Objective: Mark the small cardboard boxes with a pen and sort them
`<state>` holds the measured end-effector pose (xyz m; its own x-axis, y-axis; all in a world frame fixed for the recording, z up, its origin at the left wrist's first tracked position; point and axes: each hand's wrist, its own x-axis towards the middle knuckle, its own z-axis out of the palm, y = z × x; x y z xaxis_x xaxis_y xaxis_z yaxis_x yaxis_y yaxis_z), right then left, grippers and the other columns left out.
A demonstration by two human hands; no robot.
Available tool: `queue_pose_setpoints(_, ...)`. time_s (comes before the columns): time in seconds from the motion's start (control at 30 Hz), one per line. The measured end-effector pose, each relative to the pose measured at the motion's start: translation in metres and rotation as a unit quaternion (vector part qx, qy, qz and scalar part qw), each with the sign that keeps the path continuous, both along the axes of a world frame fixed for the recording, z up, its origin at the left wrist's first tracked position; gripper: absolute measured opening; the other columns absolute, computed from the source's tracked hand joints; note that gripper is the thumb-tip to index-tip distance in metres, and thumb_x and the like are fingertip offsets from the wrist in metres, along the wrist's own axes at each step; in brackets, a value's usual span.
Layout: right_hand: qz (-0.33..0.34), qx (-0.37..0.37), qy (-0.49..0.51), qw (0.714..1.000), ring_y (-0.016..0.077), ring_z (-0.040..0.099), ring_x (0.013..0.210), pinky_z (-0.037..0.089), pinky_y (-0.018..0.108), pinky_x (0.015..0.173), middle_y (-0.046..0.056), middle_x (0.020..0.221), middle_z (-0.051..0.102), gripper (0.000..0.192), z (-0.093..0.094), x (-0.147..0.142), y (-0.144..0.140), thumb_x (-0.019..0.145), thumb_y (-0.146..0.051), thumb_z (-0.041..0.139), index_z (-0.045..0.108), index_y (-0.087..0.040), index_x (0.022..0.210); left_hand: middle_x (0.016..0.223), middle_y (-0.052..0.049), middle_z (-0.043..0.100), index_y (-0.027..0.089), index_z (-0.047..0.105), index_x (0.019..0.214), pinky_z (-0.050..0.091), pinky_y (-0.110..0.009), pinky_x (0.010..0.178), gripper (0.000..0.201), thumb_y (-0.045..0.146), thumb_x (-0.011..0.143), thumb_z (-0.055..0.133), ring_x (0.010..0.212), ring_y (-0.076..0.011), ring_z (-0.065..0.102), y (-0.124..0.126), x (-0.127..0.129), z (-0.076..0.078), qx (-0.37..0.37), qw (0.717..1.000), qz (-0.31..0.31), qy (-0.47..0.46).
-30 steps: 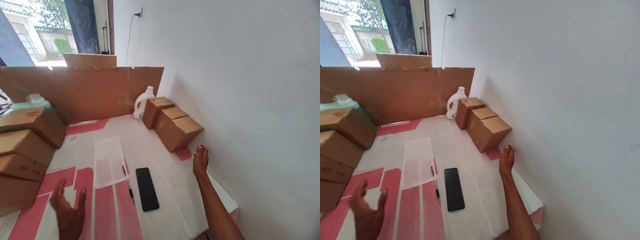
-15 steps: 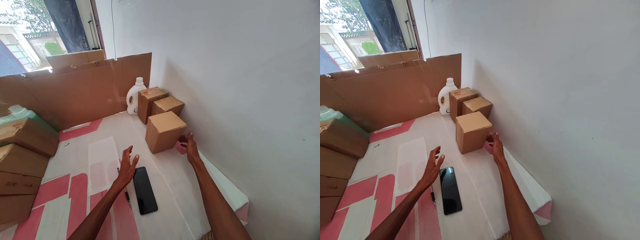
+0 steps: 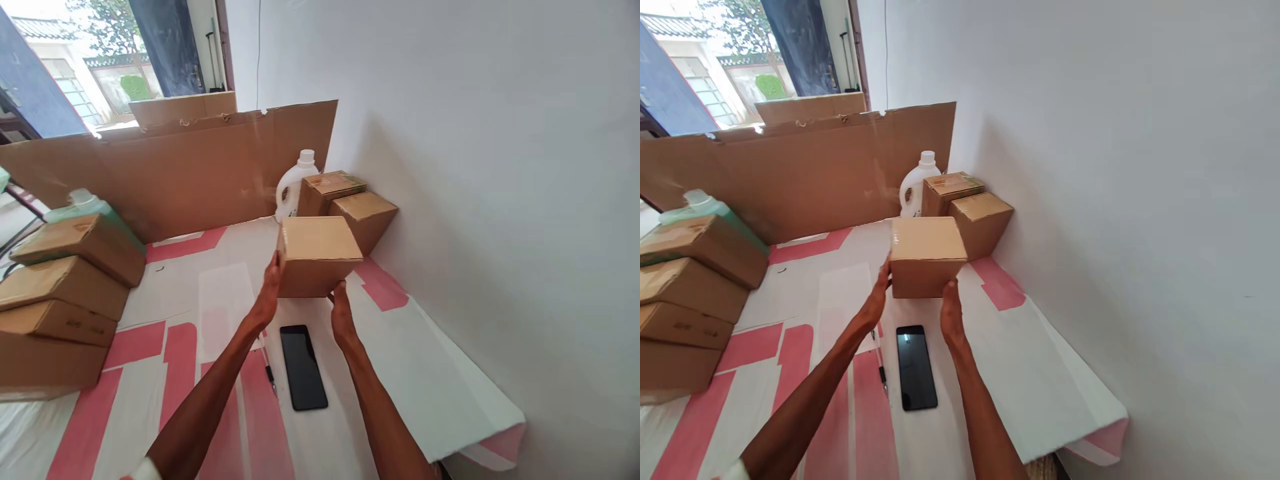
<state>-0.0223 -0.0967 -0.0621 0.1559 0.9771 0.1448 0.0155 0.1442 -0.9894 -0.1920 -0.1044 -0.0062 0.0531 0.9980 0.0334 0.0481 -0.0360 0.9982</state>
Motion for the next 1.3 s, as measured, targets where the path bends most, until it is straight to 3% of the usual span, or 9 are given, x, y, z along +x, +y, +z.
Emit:
queue_pose_setpoints(0.2,0.196,-0.004,-0.044,0.980,0.0260,0.027,0.162,0.019,0.050,0.133,0.006,0.172,0.036,0.077,0.017,-0.108,-0.093,0.104,-0.072,0.036,0.033,-0.028,0.167,0.168,-0.005,0.044,0.030,0.042,0.162,0.016,-0.052,0.136,0.076,0.075,0.102,0.033,0.164,-0.0289,0.021,-0.155,-0.129,-0.020,-0.007,0.978,0.208,-0.028)
queue_pose_setpoints(0.3,0.290,-0.034,-0.068,0.954,0.0259,0.024,0.163,0.022,0.050,0.133,0.005,0.174,0.032,0.073,0.009,-0.135,-0.144,0.106,-0.067,0.035,0.030,-0.029,0.168,0.163,-0.006,0.052,0.031,0.049,0.158,0.027,-0.051,0.133,0.075,0.077,0.100,0.035,0.162,-0.0293,0.029,-0.229,-0.154,-0.040,-0.057,0.953,0.283,-0.089)
queue_pose_setpoints(0.4,0.339,-0.049,-0.092,0.935,0.0264,0.023,0.163,0.021,0.052,0.134,0.004,0.175,0.030,0.071,-0.003,-0.137,-0.176,0.107,-0.061,0.038,0.026,-0.030,0.170,0.160,-0.008,0.056,0.030,0.051,0.157,0.031,-0.053,0.131,0.083,0.083,0.097,0.028,0.159,-0.0315,0.034,-0.271,-0.156,-0.054,-0.081,0.932,0.326,-0.140)
queue_pose_setpoints(0.57,0.329,-0.106,-0.078,0.935,0.0288,0.030,0.161,0.027,0.055,0.131,0.006,0.174,0.033,0.071,-0.027,-0.124,-0.194,0.105,-0.060,0.047,0.026,-0.034,0.169,0.157,-0.014,0.058,0.026,0.053,0.155,0.033,-0.055,0.127,0.097,0.092,0.090,0.024,0.155,-0.0352,0.042,-0.271,-0.169,-0.060,-0.071,0.904,0.364,-0.214)
queue_pose_setpoints(0.73,0.284,-0.124,-0.079,0.947,0.0286,0.044,0.153,0.037,0.052,0.126,0.011,0.166,0.045,0.075,-0.039,-0.127,-0.199,0.101,-0.056,0.059,0.032,-0.030,0.165,0.147,-0.015,0.066,0.023,0.065,0.142,0.035,-0.058,0.125,0.086,0.086,0.085,0.053,0.147,-0.0409,0.050,-0.244,-0.184,-0.061,-0.065,0.926,0.371,-0.024)
queue_pose_setpoints(0.9,0.263,-0.098,-0.074,0.957,0.0297,0.066,0.126,0.054,0.042,0.104,0.013,0.138,0.068,0.053,-0.017,-0.128,-0.180,0.100,-0.059,0.057,0.062,-0.022,0.139,0.141,-0.014,0.070,0.022,0.069,0.137,0.048,-0.053,0.115,0.068,0.072,0.091,0.058,0.139,-0.0393,0.057,-0.235,-0.180,-0.042,-0.083,0.940,0.328,0.028)
queue_pose_setpoints(1.03,0.251,-0.100,-0.098,0.958,0.0262,0.070,0.096,0.055,0.035,0.083,0.009,0.109,0.076,0.051,0.015,-0.113,-0.156,0.099,-0.063,0.056,0.073,-0.018,0.118,0.151,-0.012,0.064,0.022,0.062,0.145,0.047,-0.051,0.116,0.064,0.066,0.099,0.053,0.141,-0.0350,0.057,-0.242,-0.167,-0.029,-0.075,0.949,0.302,0.060)
queue_pose_setpoints(1.17,0.250,-0.100,-0.121,0.956,0.0270,0.070,0.097,0.055,0.034,0.080,0.010,0.109,0.077,0.051,0.034,-0.106,-0.150,0.098,-0.064,0.059,0.076,-0.019,0.114,0.146,-0.012,0.068,0.022,0.065,0.142,0.045,-0.051,0.119,0.062,0.066,0.101,0.049,0.140,-0.0334,0.059,-0.251,-0.157,-0.041,-0.078,0.952,0.296,0.026)
queue_pose_setpoints(1.3,0.269,-0.089,-0.120,0.951,0.0277,0.072,0.101,0.058,0.036,0.080,0.012,0.118,0.076,0.051,0.029,-0.106,-0.161,0.098,-0.064,0.058,0.076,-0.021,0.119,0.143,-0.014,0.070,0.019,0.069,0.136,0.041,-0.055,0.122,0.068,0.072,0.097,0.051,0.142,-0.0351,0.057,-0.262,-0.163,-0.058,-0.107,0.941,0.318,0.050)
